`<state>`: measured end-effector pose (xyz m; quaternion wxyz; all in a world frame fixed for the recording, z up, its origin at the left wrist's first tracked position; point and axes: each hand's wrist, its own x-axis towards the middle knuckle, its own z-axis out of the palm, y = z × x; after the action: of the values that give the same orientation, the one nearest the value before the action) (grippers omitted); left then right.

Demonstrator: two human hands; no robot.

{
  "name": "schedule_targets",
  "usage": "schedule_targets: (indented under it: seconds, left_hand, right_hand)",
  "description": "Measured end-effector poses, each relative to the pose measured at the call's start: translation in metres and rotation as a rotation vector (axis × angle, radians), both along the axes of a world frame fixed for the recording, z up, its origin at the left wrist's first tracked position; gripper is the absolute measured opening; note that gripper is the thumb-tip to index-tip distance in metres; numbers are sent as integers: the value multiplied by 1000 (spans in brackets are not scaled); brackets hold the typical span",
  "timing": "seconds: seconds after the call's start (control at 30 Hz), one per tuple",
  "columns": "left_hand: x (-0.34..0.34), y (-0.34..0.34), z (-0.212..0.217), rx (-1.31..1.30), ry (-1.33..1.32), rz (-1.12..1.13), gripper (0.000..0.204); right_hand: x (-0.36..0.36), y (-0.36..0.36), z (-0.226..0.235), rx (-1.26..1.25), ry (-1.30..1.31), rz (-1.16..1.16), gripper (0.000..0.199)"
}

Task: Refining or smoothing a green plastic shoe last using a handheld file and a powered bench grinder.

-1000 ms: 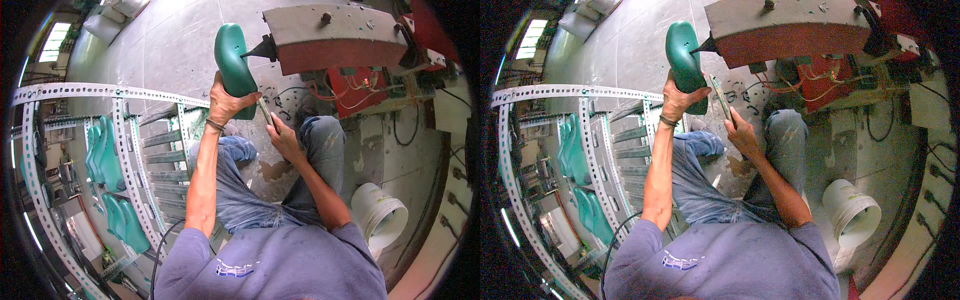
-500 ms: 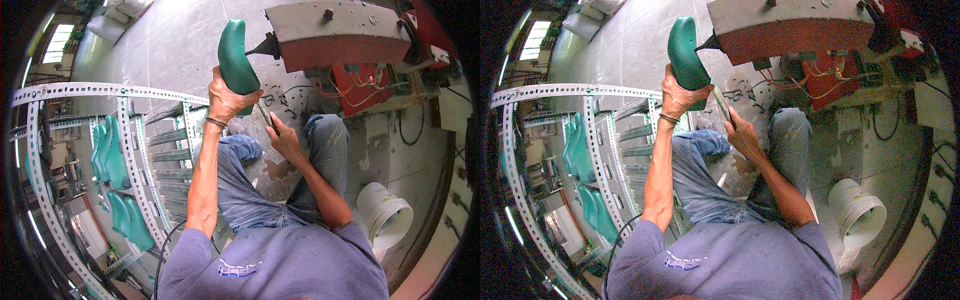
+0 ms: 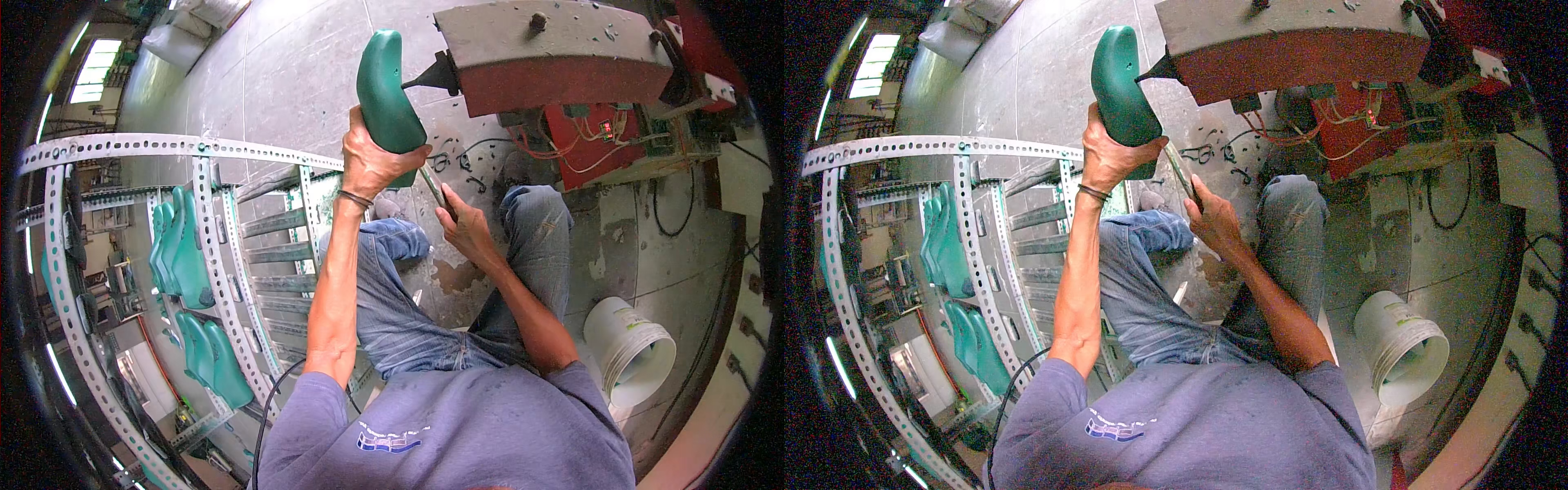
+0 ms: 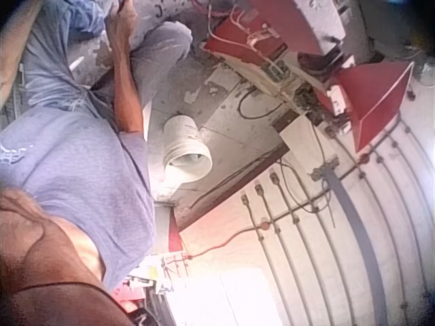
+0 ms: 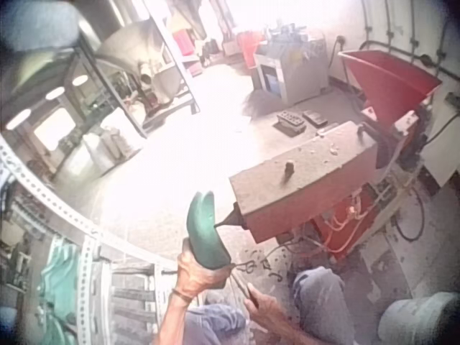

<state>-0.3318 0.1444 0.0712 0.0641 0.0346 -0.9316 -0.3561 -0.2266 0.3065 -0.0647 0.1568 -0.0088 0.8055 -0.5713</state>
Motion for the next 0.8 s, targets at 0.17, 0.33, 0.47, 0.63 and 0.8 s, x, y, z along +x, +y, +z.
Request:
schedule_targets:
  seconds: [0.17,0.33,0.47,0.63,0.8]
  left_hand:
    - [1,0,0,-6,20,-1,94]
    - [0,-2,-4,9,5,-5,93]
    - [2,-2,-4,17,65,-28,91]
    - [2,-2,-7,69,83,-60,90]
    - [4,-1,-7,108,61,-34,86]
  right_hand:
    - [1,-1,-1,46,34,9,54]
    - [1,0,-3,108,46,31,52]
    - [1,-1,-1,105,46,36,53]
    - [-1,1,-1,98,32,31,53]
    - [0,2,0,140,44,34,53]
